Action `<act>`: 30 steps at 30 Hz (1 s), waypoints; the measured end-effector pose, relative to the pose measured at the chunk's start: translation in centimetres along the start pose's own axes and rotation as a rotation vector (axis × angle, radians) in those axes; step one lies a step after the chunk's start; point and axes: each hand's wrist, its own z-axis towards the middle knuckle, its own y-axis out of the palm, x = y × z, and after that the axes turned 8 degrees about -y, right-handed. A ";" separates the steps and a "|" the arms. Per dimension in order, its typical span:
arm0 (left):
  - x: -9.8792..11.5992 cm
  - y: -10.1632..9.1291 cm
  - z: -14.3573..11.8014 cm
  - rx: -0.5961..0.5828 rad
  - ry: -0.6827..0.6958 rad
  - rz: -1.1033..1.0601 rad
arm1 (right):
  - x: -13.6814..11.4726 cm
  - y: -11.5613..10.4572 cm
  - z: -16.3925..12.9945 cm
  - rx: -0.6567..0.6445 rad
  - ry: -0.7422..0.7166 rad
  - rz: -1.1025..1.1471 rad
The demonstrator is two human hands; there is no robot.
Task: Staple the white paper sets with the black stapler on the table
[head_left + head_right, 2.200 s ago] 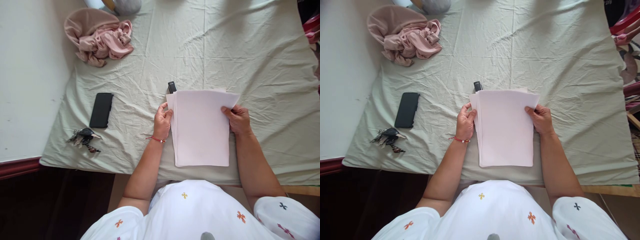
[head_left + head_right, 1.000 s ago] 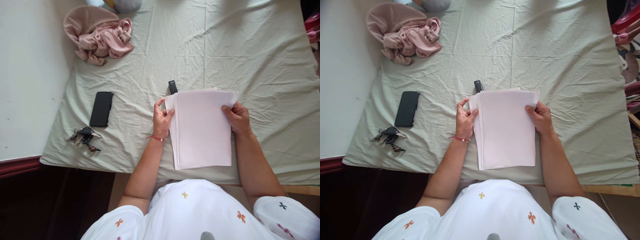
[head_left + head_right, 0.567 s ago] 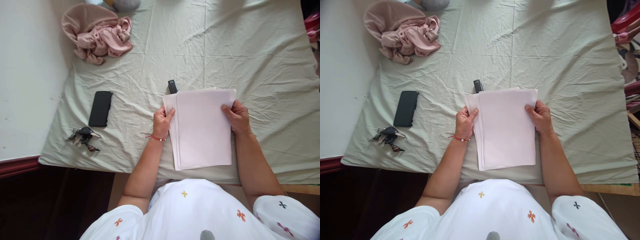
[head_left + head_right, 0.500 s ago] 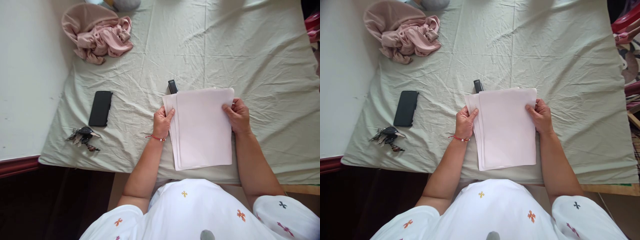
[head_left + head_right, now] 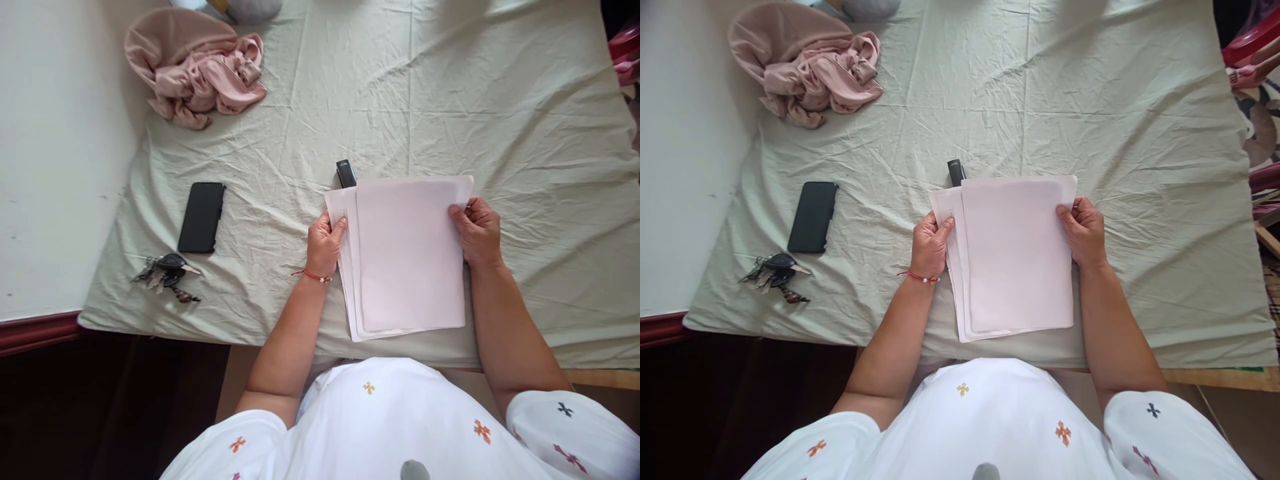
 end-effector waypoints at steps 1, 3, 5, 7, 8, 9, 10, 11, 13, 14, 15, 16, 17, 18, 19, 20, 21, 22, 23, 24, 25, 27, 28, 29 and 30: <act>0.0 0.0 0.0 0.001 0.001 0.000 | -0.1 0.0 0.0 -0.002 0.002 -0.004; 0.0 0.0 0.0 0.005 0.002 0.002 | -0.2 0.0 0.0 -0.008 0.008 -0.006; 0.0 0.0 0.1 0.014 0.007 0.001 | -0.3 0.1 0.0 -0.012 0.011 -0.002; 0.0 0.0 0.1 0.016 0.006 -0.005 | -0.4 0.1 0.0 -0.009 0.012 0.003; 0.0 0.0 0.1 0.015 0.004 -0.008 | -0.4 0.1 -0.1 -0.007 0.011 0.006; 0.1 0.1 0.1 0.013 0.003 -0.011 | -0.4 0.1 -0.1 -0.007 0.011 0.009; 0.1 0.1 0.0 0.010 0.002 -0.013 | -0.3 0.1 -0.1 -0.008 0.012 0.012; 0.1 0.2 0.0 0.009 0.003 -0.012 | -0.3 0.1 -0.1 -0.009 0.013 0.015; 0.1 0.2 0.0 0.005 0.011 -0.009 | -0.1 0.0 -0.2 -0.014 0.018 0.018; 0.1 0.3 -0.1 0.000 0.017 -0.008 | -0.1 0.0 -0.2 -0.016 0.021 0.018; 0.1 0.3 -0.1 -0.005 0.027 -0.005 | 0.0 0.0 -0.2 -0.018 0.023 0.019; 0.1 0.3 -0.1 -0.013 0.041 -0.002 | 0.0 0.0 -0.2 -0.022 0.023 0.020; 0.1 0.3 -0.1 -0.023 0.059 0.005 | 0.0 0.0 -0.3 -0.025 0.019 0.022; 0.1 0.3 -0.2 -0.034 0.081 0.020 | 0.0 0.0 -0.3 -0.027 0.012 0.025; 0.1 0.2 -0.2 -0.046 0.101 0.047 | -0.1 0.1 -0.3 -0.031 0.003 0.028; 0.1 0.2 -0.3 -0.060 0.113 0.082 | -0.1 0.1 -0.4 -0.033 -0.008 0.028; 0.1 0.2 -0.4 -0.074 0.115 0.117 | -0.2 0.2 -0.5 -0.035 -0.018 0.025; 0.1 0.2 -0.5 -0.087 0.107 0.145 | -0.2 0.2 -0.5 -0.037 -0.025 0.018; 0.2 0.2 -0.6 -0.095 0.092 0.162 | -0.3 0.2 -0.6 -0.043 -0.029 0.010; 0.2 0.3 -0.7 -0.098 0.074 0.163 | -0.3 0.2 -0.7 -0.052 -0.028 0.000; 0.2 0.3 -0.8 -0.098 0.059 0.146 | -0.2 0.1 -0.7 -0.062 -0.027 -0.009; 0.2 0.4 -1.0 -0.096 0.037 0.074 | -0.1 0.0 -0.8 -0.097 -0.028 -0.038; 0.2 0.6 -1.1 -0.098 0.026 0.029 | 0.0 -0.1 -0.7 -0.121 -0.036 -0.064; 0.3 0.7 -1.2 -0.102 0.016 -0.016 | 0.1 -0.3 -0.7 -0.147 -0.048 -0.095; 0.3 0.9 -1.2 -0.105 0.005 -0.054 | 0.1 -0.4 -0.7 -0.168 -0.061 -0.126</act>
